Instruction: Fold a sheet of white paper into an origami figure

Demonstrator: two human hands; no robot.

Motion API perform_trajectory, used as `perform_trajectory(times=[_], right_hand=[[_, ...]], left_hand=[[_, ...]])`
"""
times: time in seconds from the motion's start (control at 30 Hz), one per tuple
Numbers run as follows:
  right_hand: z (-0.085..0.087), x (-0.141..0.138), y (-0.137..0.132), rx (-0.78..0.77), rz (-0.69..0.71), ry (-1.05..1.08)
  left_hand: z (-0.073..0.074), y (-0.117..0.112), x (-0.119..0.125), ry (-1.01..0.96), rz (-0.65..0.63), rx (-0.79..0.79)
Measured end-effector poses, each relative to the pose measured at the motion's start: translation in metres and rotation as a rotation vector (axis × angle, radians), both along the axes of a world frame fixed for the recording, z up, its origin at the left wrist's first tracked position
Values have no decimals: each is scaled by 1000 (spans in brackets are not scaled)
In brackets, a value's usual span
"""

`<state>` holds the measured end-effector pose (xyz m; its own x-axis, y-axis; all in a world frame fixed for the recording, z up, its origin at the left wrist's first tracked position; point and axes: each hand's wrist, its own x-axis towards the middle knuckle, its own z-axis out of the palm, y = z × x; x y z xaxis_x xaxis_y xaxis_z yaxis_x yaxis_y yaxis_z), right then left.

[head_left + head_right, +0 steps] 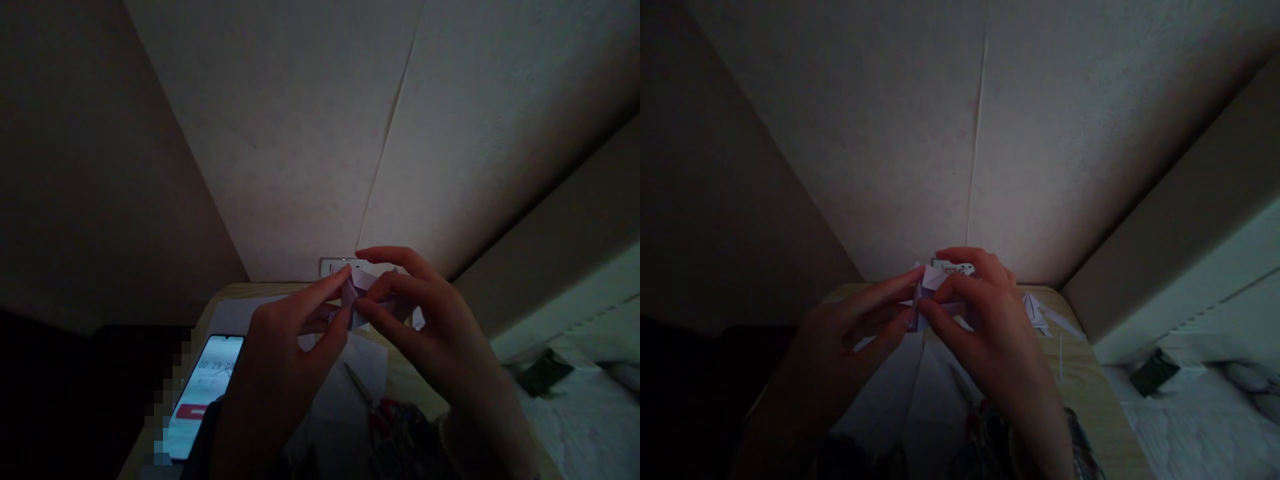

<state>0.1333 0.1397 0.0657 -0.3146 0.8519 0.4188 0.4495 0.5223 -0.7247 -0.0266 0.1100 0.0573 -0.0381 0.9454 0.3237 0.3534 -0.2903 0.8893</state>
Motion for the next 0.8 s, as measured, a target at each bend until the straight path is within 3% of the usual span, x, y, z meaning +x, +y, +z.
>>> perform_trajectory(times=[0.8], right_hand=[[3, 0, -9, -18, -51, 6]], left_hand=[[-1, -4, 0, 70, 10, 81]])
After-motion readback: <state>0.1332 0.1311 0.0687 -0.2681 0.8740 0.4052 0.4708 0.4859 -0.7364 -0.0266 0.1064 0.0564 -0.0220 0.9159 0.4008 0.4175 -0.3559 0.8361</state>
